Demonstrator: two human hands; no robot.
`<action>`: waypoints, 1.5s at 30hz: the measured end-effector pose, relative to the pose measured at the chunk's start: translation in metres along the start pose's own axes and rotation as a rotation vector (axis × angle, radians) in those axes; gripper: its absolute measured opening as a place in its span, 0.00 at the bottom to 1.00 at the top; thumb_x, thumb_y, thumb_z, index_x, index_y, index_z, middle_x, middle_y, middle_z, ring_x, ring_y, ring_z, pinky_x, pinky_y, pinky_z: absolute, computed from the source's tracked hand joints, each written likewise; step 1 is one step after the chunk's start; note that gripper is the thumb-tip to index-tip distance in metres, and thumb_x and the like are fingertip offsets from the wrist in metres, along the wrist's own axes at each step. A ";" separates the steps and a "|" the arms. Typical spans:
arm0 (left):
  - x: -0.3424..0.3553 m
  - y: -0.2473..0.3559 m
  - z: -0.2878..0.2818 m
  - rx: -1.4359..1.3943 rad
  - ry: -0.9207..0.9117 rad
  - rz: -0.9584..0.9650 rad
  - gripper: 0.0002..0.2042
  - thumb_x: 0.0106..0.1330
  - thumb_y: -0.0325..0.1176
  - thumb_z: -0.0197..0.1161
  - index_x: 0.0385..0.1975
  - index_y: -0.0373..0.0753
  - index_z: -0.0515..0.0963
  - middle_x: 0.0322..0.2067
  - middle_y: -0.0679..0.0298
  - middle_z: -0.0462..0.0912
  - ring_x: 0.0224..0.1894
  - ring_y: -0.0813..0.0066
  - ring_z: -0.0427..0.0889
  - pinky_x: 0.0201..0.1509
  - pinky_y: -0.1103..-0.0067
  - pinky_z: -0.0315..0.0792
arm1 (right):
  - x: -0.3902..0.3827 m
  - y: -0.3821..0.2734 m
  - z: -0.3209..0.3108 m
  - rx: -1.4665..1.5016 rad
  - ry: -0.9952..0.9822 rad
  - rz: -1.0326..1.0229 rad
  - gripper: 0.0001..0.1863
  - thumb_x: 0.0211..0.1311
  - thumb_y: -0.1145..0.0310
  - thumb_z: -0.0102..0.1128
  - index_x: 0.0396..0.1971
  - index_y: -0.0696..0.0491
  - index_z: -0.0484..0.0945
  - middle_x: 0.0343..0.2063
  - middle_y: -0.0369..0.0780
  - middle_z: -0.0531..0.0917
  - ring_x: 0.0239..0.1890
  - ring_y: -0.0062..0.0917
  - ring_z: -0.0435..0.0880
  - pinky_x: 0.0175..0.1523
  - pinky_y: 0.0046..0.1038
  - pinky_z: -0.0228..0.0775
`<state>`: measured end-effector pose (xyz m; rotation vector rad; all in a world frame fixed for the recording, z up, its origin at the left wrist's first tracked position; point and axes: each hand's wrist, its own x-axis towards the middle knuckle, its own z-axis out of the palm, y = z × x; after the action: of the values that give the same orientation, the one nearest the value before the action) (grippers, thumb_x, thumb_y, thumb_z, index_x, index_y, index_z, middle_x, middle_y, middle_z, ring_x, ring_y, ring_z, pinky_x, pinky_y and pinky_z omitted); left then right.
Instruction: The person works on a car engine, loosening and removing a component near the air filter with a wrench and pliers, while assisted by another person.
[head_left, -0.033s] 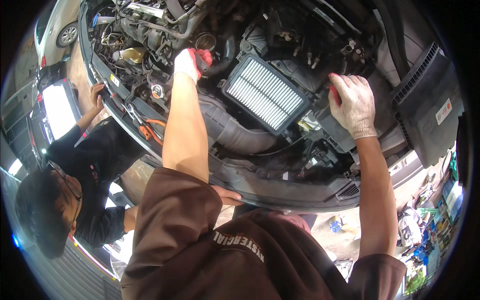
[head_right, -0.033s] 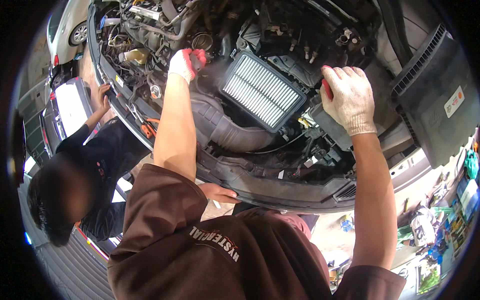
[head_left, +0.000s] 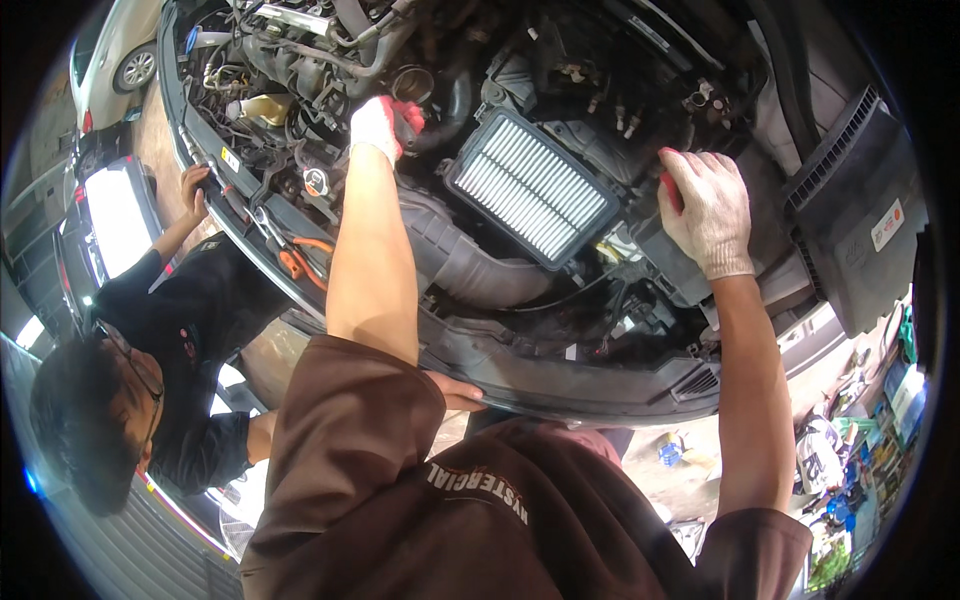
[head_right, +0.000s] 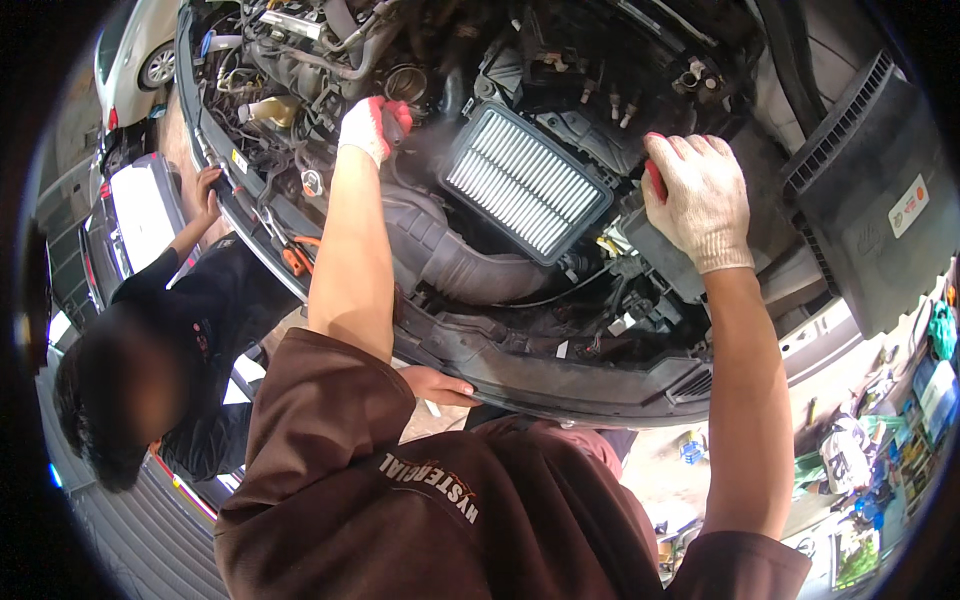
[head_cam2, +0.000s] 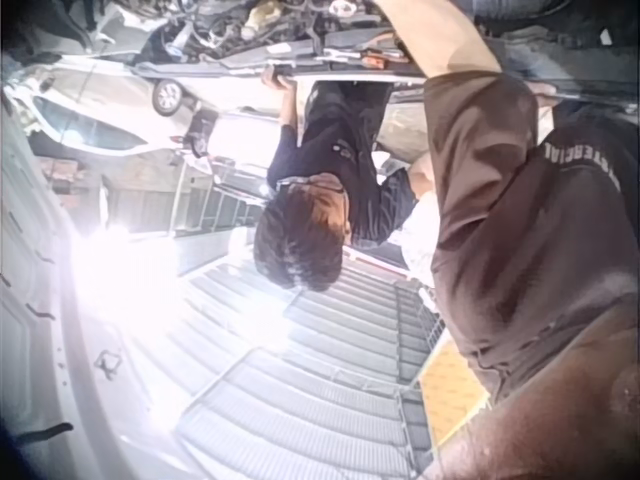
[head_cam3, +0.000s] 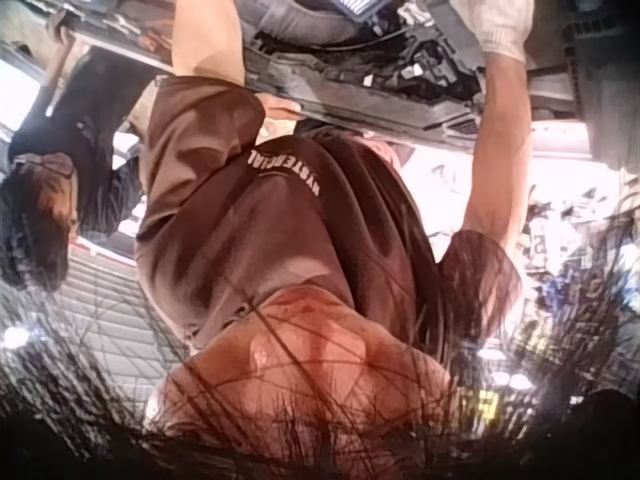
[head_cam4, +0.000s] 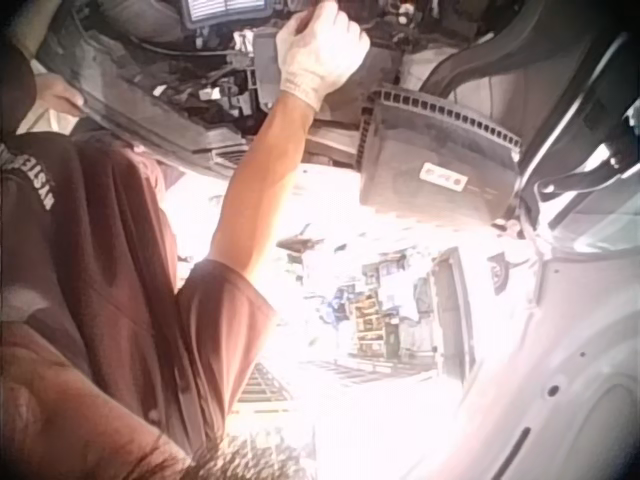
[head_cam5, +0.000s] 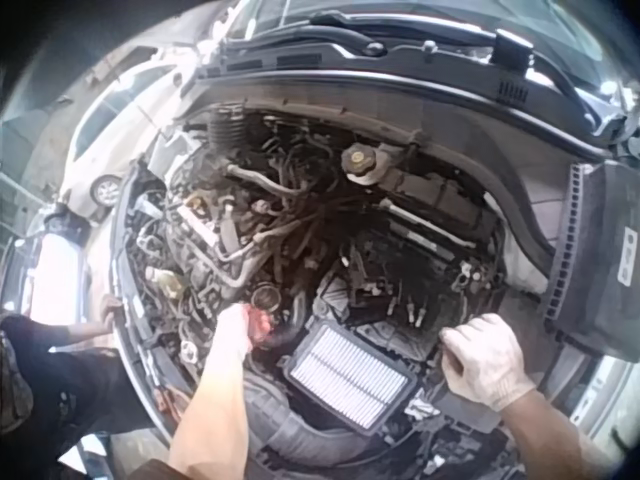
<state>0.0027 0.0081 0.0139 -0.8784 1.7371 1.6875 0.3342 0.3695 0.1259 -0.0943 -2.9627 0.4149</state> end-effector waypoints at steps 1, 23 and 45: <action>-0.003 -0.001 0.000 0.202 0.024 0.082 0.12 0.81 0.30 0.55 0.53 0.26 0.76 0.45 0.45 0.86 0.43 0.47 0.89 0.41 0.56 0.88 | 0.000 0.000 0.000 -0.005 -0.017 0.006 0.16 0.58 0.69 0.71 0.46 0.51 0.85 0.38 0.42 0.89 0.46 0.38 0.89 0.63 0.40 0.78; 0.005 -0.015 0.006 -0.344 -0.079 -0.012 0.14 0.82 0.35 0.51 0.48 0.28 0.77 0.43 0.41 0.89 0.35 0.44 0.91 0.36 0.55 0.88 | 0.060 -0.115 0.032 0.622 0.052 0.386 0.14 0.75 0.61 0.65 0.51 0.55 0.86 0.39 0.47 0.91 0.40 0.40 0.90 0.48 0.42 0.80; -0.016 -0.007 -0.023 -0.172 -0.317 -0.112 0.18 0.84 0.32 0.58 0.65 0.27 0.80 0.53 0.47 0.87 0.53 0.55 0.85 0.60 0.63 0.79 | 0.172 -0.235 0.140 1.717 -0.207 1.140 0.17 0.80 0.61 0.64 0.50 0.63 0.79 0.34 0.45 0.88 0.25 0.25 0.85 0.30 0.27 0.81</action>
<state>0.0196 -0.0132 0.0226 -0.7196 1.3261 1.8089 0.1326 0.1203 0.0814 -1.3960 -1.3216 2.7088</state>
